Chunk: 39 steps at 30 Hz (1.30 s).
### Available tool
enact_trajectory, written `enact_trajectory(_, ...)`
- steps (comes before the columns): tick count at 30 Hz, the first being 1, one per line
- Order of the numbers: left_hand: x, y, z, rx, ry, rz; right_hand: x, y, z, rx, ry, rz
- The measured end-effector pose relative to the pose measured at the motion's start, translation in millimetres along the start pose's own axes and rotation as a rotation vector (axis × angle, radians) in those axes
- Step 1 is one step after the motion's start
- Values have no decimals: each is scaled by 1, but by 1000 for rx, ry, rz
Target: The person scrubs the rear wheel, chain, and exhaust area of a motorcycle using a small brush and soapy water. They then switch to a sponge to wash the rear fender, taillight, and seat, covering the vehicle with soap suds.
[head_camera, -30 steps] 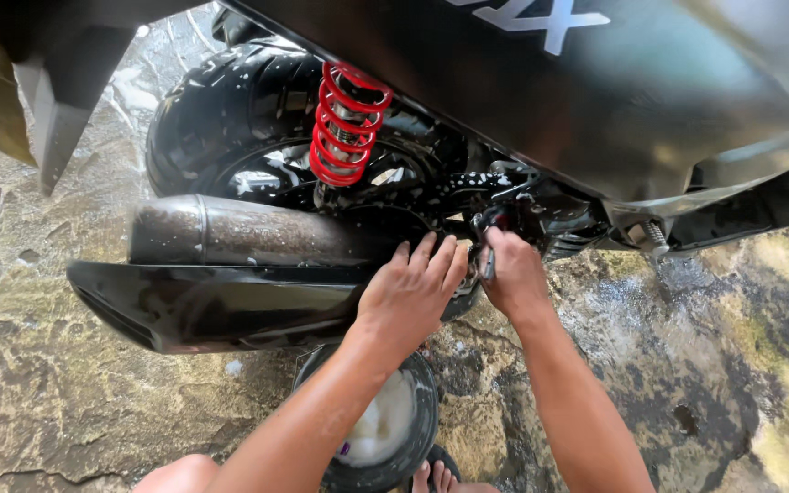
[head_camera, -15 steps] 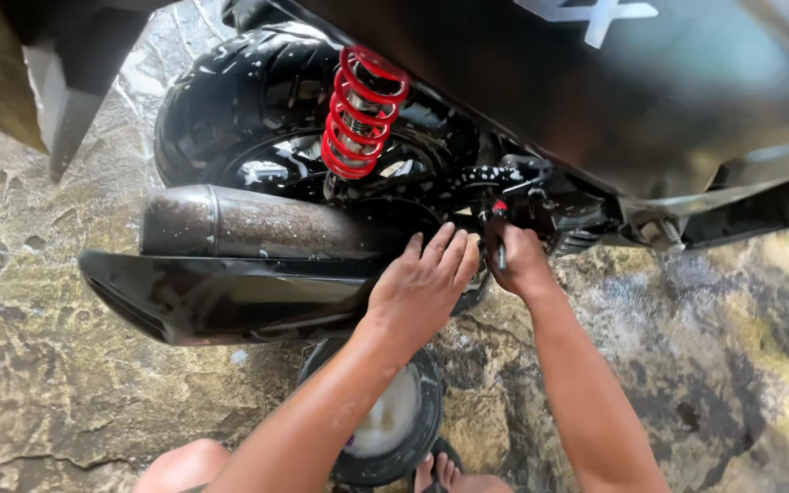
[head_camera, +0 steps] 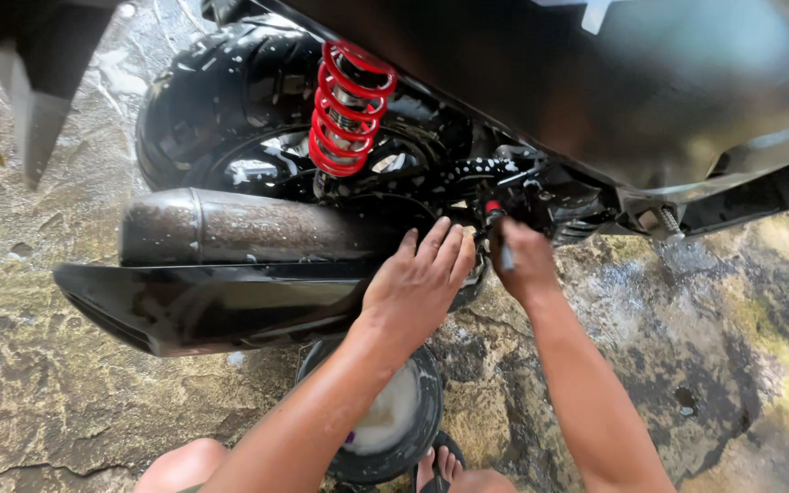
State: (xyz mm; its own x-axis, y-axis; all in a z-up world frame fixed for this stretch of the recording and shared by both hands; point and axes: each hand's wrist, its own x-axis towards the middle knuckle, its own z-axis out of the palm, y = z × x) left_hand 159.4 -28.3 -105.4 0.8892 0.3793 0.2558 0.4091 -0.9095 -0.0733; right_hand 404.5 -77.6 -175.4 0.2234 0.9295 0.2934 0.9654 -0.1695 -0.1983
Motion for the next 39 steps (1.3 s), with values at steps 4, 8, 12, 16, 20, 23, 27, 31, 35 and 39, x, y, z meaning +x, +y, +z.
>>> enact_trajectory(4,0,-1,-1,17,-96,19,10,-8,-2,131,-28,135)
enact_trajectory(8,1,-2,-10,15,-91,10,12,-10,-8,219,2,230)
enact_trajectory(12,1,-4,-21,21,-160,36,9,-52,-63,254,-30,327)
enact_trajectory(16,-2,0,-17,49,-140,67,-4,-12,-18,124,11,175)
enact_trajectory(20,1,-5,-30,91,-109,55,-6,-31,-22,28,-94,96)
enact_trajectory(23,0,-5,-28,89,-105,52,2,-29,-22,-152,-18,39)
enact_trajectory(27,-1,-4,-28,76,-95,53,11,-31,-28,-297,-187,17)
enact_trajectory(31,-1,-6,-27,66,-113,46,12,-41,-40,-406,-93,-10)
enact_trajectory(35,-2,-3,-30,57,-117,48,-9,17,6,-326,-199,-91)
enact_trajectory(39,1,-5,-31,41,-142,34,-4,-37,-53,-91,-147,87)
